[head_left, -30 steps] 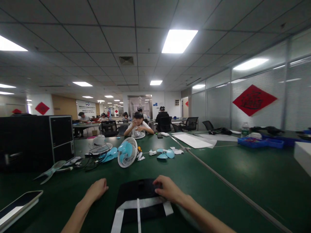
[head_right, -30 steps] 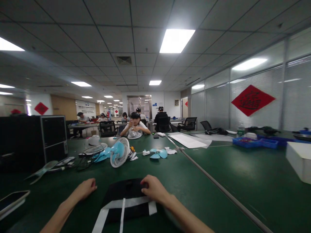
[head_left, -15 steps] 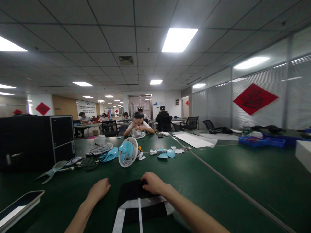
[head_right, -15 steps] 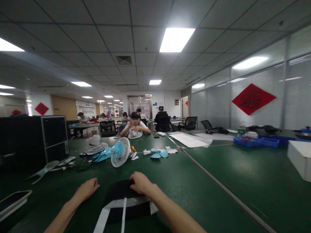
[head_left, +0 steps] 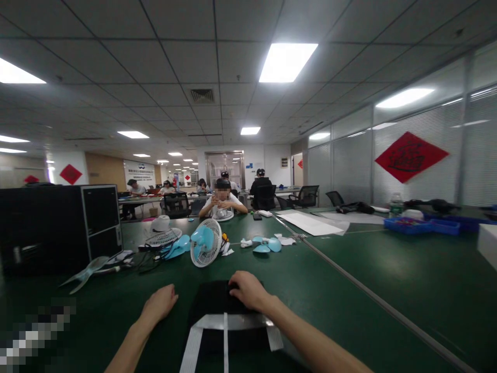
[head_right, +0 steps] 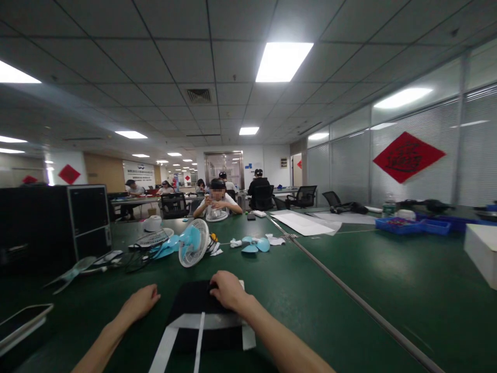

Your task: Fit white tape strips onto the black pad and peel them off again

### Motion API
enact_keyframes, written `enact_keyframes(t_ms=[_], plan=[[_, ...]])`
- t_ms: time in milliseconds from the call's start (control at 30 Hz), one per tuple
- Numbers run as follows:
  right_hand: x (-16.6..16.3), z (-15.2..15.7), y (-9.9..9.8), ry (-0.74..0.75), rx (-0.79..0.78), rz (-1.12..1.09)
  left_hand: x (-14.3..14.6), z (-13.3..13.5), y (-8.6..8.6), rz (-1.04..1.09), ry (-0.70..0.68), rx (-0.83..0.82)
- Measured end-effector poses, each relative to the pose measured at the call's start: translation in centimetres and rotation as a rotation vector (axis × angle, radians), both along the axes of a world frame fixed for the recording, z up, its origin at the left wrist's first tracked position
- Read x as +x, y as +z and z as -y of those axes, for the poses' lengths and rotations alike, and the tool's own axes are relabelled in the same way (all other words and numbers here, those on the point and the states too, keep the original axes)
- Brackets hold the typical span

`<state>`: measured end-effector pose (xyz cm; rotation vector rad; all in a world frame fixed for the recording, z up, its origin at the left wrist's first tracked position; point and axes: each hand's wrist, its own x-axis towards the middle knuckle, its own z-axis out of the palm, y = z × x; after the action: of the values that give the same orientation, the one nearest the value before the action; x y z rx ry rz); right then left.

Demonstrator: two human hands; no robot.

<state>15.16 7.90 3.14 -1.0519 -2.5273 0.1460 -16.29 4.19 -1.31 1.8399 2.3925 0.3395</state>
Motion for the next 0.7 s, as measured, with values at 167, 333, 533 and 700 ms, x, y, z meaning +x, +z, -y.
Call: enact_keyframes(t_ms=[167,333,533,700], plan=[[2.9,0.6,1.8,-0.120,0.035,-0.219,0.1,0.2,0.2,0.005,-0.001,-0.001],[8.7,0.4,3.5,-0.362,0.028,-0.339,-0.1,0.6,0.4,0.095,-0.008,-0.040],[19.7,-1.4,2.8,-0.652,-0.033,-0.330,-0.9,0.0,-0.4,0.123,-0.035,-0.044],[27.5,-1.6,1.7,-0.887,-0.088,-0.286,-1.0,-0.2,-0.6,0.128,-0.039,-0.042]])
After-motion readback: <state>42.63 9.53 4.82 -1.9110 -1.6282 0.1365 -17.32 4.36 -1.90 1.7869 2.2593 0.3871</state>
